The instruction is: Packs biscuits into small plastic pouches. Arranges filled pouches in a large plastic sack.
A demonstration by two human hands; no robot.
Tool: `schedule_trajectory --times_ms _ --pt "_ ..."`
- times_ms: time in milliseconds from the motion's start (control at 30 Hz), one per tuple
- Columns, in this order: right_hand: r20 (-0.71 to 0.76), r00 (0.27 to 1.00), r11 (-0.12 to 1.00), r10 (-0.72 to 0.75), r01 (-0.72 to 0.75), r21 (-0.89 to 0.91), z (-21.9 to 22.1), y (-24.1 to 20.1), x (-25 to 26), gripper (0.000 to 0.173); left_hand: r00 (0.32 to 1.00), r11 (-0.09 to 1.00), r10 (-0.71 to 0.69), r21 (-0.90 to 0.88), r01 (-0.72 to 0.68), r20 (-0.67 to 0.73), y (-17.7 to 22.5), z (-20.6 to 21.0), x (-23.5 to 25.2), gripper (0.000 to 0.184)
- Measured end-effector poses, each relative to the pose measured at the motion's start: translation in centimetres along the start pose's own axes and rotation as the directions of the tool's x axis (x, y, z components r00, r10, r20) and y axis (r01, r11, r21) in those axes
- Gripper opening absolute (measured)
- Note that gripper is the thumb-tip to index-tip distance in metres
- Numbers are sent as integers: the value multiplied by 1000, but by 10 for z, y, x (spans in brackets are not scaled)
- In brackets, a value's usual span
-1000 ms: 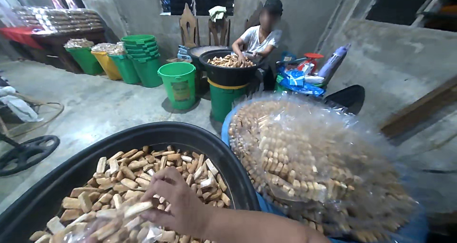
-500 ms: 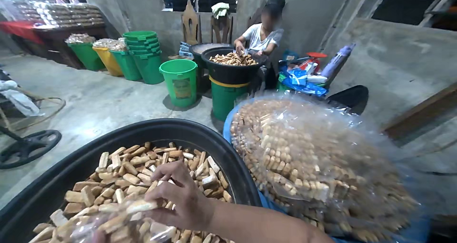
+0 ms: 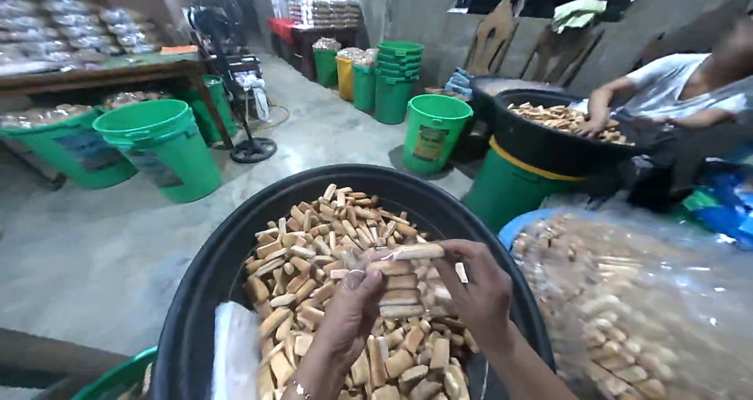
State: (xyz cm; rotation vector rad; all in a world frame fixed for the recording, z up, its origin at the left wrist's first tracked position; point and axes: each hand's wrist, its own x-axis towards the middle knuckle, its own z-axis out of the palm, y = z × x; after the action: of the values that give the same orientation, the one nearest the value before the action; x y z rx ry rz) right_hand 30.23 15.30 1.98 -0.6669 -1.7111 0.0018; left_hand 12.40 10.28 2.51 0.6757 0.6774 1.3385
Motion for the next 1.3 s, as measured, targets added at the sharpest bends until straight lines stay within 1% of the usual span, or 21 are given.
schedule_trajectory --times_ms 100,200,267,333,400,500,600,700,733,767,800,833,867,900,933,967,1000,1033,1167,1200,1300 --pt "36 999 1000 20 -21 23 -5 -6 -5 22 1000 1000 22 -12 -22 -10 -1 -4 1 32" --pt "4 997 996 79 -79 38 -5 -10 -11 18 998 998 57 -36 -58 -40 -1 -3 1 32" --pt "-40 998 999 41 -41 5 -4 -8 -13 17 999 999 47 -15 -47 -2 -1 -2 -1 31" --pt "-31 999 1000 21 -21 -22 -6 -6 -15 15 995 997 58 49 -62 78 1 -4 -4 30" --pt "-15 999 999 41 -41 -12 -9 -8 -18 16 992 990 85 102 -94 89 4 -6 -5 30" --pt "22 998 999 52 -51 -16 -7 -13 -23 24 993 982 114 148 -115 18 5 -3 -4 28" --pt "0 999 999 46 -46 8 -6 -12 -22 21 992 975 125 187 -123 -1 0 1 -4 27" --pt "-27 980 957 199 -188 219 -27 -15 -14 15 971 977 163 169 -133 -177 8 -7 1 26" --pt "-5 966 921 260 -246 300 -35 -12 -10 15 950 979 180 137 -149 -255 14 -15 3 29" --pt "74 941 887 330 -335 318 -44 -8 -7 15 924 980 192 119 -161 -330 21 -20 5 31" --pt "209 891 856 404 -448 258 -53 -3 -6 12 896 979 202 101 -176 -395 26 -25 7 32" --pt "394 789 838 471 -540 79 -60 0 -4 15 874 978 210 84 -192 -439 30 -29 8 31" --pt "602 601 818 526 -550 -166 -63 1 1 25 858 974 225 69 -218 -461 32 -32 9 29" --pt "757 338 797 560 -471 -379 -57 2 7 32 848 969 238 63 -238 -474 34 -34 10 27" --pt "813 89 784 575 -343 -517 -44 4 9 36 841 965 253 60 -256 -479 35 -35 11 24" --pt "815 -85 789 573 -212 -577 -29 4 7 39 844 962 264 61 -267 -467 35 -37 11 23" --pt "816 -159 808 556 -125 -576 -15 4 4 39 849 959 276 63 -278 -451 35 -39 10 24" --pt "835 -156 833 527 -101 -545 -1 1 1 37 852 956 285 65 -286 -439 35 -41 11 24" --pt "872 -45 849 487 -211 -485 57 -9 -6 38 837 946 315 80 -313 -448 38 -46 11 26" --pt "865 -38 842 501 -209 -497 70 -11 -9 39 831 944 321 81 -320 -454 40 -48 12 26" --pt "808 -69 794 586 -154 -589 100 -16 -16 46 808 946 309 73 -316 -502 41 -48 14 25"
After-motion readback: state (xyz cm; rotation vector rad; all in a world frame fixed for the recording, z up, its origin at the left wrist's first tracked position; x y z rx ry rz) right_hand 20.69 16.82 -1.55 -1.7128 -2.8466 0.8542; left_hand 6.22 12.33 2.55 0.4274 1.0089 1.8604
